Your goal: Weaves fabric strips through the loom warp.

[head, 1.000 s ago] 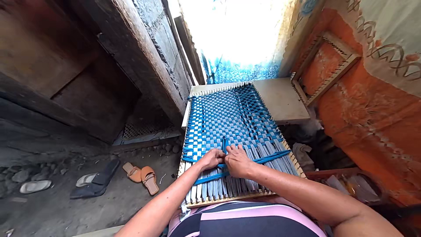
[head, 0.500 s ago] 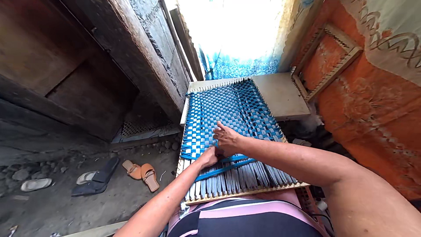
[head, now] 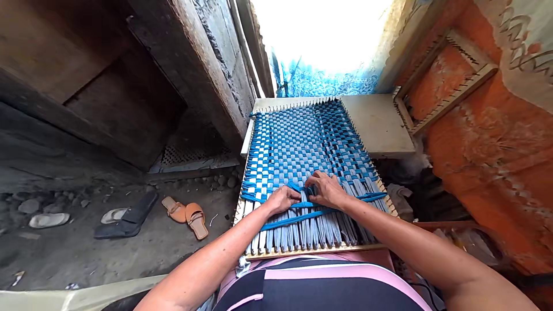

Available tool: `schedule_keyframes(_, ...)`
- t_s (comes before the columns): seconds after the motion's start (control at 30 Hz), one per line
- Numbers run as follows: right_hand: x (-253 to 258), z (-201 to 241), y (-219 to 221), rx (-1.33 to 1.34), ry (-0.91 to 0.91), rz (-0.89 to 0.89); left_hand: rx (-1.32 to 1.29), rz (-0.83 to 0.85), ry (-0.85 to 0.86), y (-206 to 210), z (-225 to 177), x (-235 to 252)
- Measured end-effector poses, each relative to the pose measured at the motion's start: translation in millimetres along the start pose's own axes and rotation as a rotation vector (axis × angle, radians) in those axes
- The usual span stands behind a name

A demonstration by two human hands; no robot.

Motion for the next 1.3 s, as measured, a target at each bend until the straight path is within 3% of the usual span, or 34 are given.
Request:
schedule_keyframes(0.27,8,36,12,-0.333,-0.126,0.063,0.080,0.012,0.042,-2,4,2)
schedule_keyframes(0.37,4,56,10,-0.356,-0.077,0.101,0.113,-0.020,-0.004,-2,0,1)
schedule_keyframes(0.5,-4,38,-10,0.022,0.065,0.029,0.053,-0.052,0.002,-5,-2,-3)
schedule_keyframes(0.63,-24,1,-23,0.748,-0.055,-0.125,-0.024,-0.108,-0.019,-5,-3,-4)
schedule_keyframes(0.73,-32,-18,-28,1.164,-0.077,-0.025,-0.077,-0.145,-0.012,-6,-3,-3)
schedule_keyframes(0.83,-42,-24,-46,0.932,0.069,0.086,-0.045,-0.146,-0.018,-3,-3,-2)
schedule_keyframes(0.9,-45,-32,-61,0.758,0.070,0.183,-0.027,-0.151,-0.023,-2,-2,-2)
schedule_keyframes(1.0,-41,-55,-71,0.712,-0.027,0.067,-0.005,-0.157,-0.042,0,-1,-1)
schedule_keyframes(1.17,-33,-85,-102,0.984,0.092,-0.118,0.042,-0.194,-0.067,-3,-12,-2)
schedule_keyframes(1.3,-21,-109,-89,1.306,0.137,-0.222,0.183,-0.231,-0.101,-6,-28,-4)
Point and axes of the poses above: each hand's wrist, its own x-axis towards the middle knuckle, its own y-axis out of the palm, z = x × y, the point moved 2 cm from there along x, towards the middle knuckle, and after that the axes turned 1 degree about x, right-handed, at the moved point
